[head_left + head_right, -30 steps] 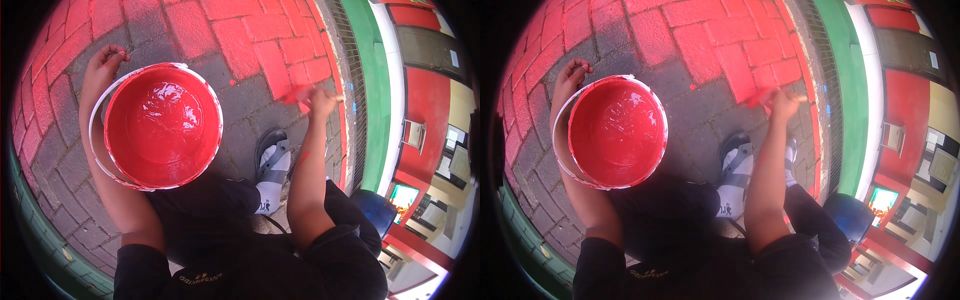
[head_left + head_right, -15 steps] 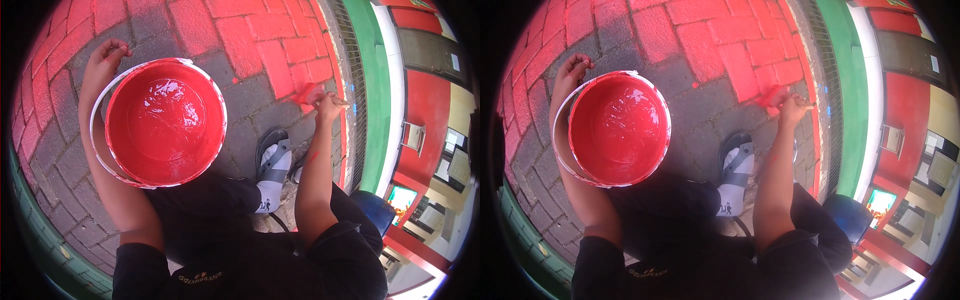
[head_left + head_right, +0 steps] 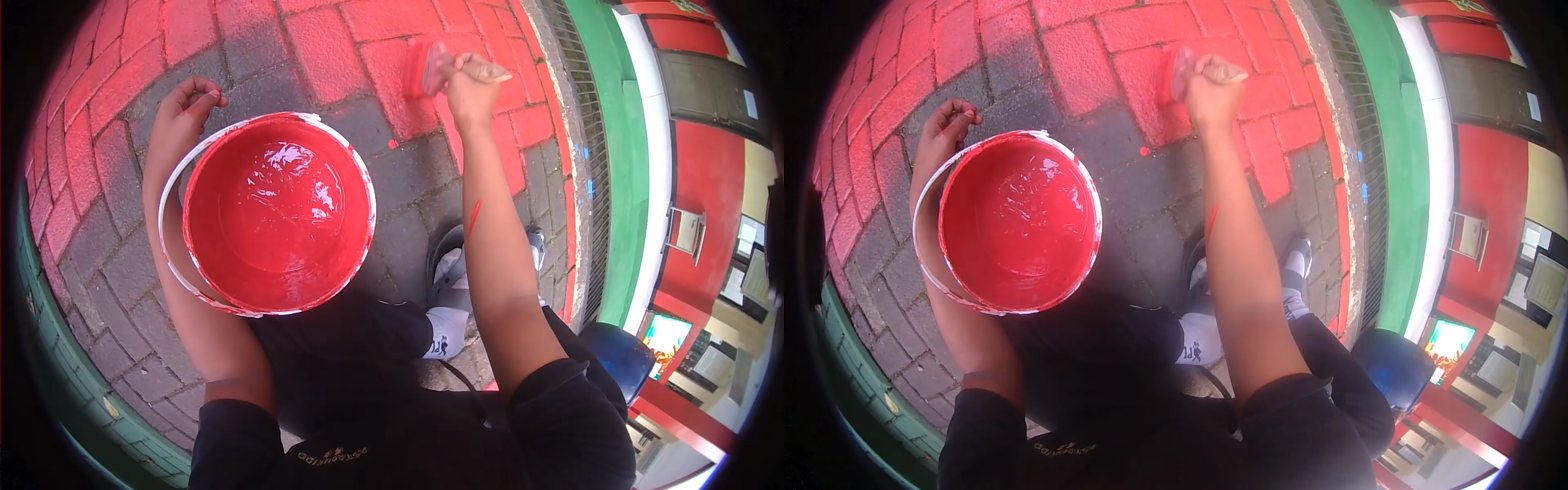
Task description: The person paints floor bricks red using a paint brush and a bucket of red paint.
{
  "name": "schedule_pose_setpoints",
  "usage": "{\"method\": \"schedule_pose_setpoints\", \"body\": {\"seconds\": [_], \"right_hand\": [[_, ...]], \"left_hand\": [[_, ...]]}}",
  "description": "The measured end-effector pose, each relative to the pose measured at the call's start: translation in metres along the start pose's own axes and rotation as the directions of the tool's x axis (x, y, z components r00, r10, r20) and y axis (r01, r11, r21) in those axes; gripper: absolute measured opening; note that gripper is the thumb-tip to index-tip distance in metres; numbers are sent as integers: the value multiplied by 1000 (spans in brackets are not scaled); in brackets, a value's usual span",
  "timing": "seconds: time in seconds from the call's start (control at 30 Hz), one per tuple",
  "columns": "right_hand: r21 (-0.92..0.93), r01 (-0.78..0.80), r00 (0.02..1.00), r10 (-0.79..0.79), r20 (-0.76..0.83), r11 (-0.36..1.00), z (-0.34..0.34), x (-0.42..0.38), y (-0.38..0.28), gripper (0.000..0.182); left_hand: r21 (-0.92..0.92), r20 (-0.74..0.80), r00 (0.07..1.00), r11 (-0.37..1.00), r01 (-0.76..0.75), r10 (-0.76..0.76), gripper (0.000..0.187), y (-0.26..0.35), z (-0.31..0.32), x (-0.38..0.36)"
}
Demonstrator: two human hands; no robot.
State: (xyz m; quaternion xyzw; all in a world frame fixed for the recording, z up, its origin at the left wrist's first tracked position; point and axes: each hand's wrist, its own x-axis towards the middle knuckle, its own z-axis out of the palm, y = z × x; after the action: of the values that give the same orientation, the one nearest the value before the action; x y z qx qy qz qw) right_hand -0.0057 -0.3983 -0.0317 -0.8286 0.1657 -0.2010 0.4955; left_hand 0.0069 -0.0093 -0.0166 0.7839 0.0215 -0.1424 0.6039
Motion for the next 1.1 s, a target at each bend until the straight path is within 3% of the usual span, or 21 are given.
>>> {"method": "schedule_pose_setpoints", "body": {"seconds": [0.03, 0.07, 0.13, 0.17, 0.23, 0.3, 0.4, 0.47, 0.5, 0.53, 0.57, 0.6, 0.67, 0.73, 0.83, 0.9, 0.93, 0.97, 1.0, 1.03, 1.1], "right_hand": [[245, -39, 999, 42, -8, 969, 6, 6, -4, 26], [250, -41, 999, 45, -9, 967, 10, 10, -7, 26], [481, -349, 936, 325, 136, 804, 19, 14, -15, 18], [481, -354, 934, 330, 137, 802, 20, 8, -9, 18], [487, -509, 816, 579, 10, 709, 17, -11, 18, 17], [563, -478, 784, 616, -72, 674, 0, -43, 25, 15], [430, -505, 777, 612, -152, 748, -33, -73, 23, 14], [206, -431, 849, 472, -235, 878, -51, -78, 17, 11], [204, -430, 852, 470, -231, 879, -50, -76, 10, 11], [-139, -298, 931, 256, -258, 944, -48, -73, -1, 15], [-465, -131, 978, 36, -207, 875, -47, -69, -11, 20], [-589, -157, 981, 56, -186, 793, -33, -63, -22, 25], [-626, 102, 986, -163, -41, 773, 3, -50, -10, 29], [-720, 13, 996, -70, -49, 693, 42, -31, -25, 25], [-663, -15, 1000, 7, -15, 748, 69, 14, -25, 24], [-272, -80, 996, 85, 5, 959, 77, 46, -21, 19], [-270, -79, 997, 83, 5, 960, 74, 48, -23, 19], [9, -171, 983, 170, 64, 985, 71, 52, -26, 15], [282, -266, 962, 233, 145, 922, 68, 52, -32, 13], [285, -265, 962, 231, 148, 921, 65, 51, -20, 13], [370, -389, 920, 378, 107, 843, 57, 35, 12, 16]], "left_hand": [[5, -1, 1000, 1000, 0, 0, 10, 0, 0, 0], [3, 1, 1000, 1000, 5, -5, 10, 1, 0, 0], [6, 1, 1000, 1000, 16, -16, 11, -3, -1, 1], [-4, 6, 1000, 1000, -3, 3, 8, -9, -2, 4], [-17, 10, 1000, 1000, -23, 24, 5, -11, -3, 6], [-10, 1, 1000, 1000, -14, 14, 6, -9, -3, 5], [2, -11, 1000, 1000, 7, -7, 12, -4, -4, 2], [-3, -5, 1000, 1000, -3, 3, 13, -5, -5, 2], [-11, -2, 1000, 1000, -11, 11, 13, -7, -5, 2], [-13, -5, 1000, 1000, -7, 7, 13, -5, -5, 0], [2, -8, 1000, 1000, -11, 12, 13, -1, -5, -1], [17, -9, 1000, 1000, -17, 17, 13, 1, -5, -2], [17, -8, 1000, 999, -28, 28, 11, -3, -5, -1], [15, -16, 999, 999, -38, 38, 9, -6, -7, 1], [17, -14, 999, 999, -32, 32, 9, -7, -6, 2], [50, -16, 999, 998, -47, 48, 9, -5, -5, 2], [51, -18, 999, 998, -49, 50, 9, -7, -5, 2], [30, -2, 998, 998, -55, 55, 9, -11, -6, 4], [9, 12, 998, 998, -62, 62, 9, -13, -8, 5], [12, 8, 998, 998, -62, 62, 9, -10, -9, 5], [25, -3, 999, 999, -36, 36, 16, -6, -9, 2]]}}
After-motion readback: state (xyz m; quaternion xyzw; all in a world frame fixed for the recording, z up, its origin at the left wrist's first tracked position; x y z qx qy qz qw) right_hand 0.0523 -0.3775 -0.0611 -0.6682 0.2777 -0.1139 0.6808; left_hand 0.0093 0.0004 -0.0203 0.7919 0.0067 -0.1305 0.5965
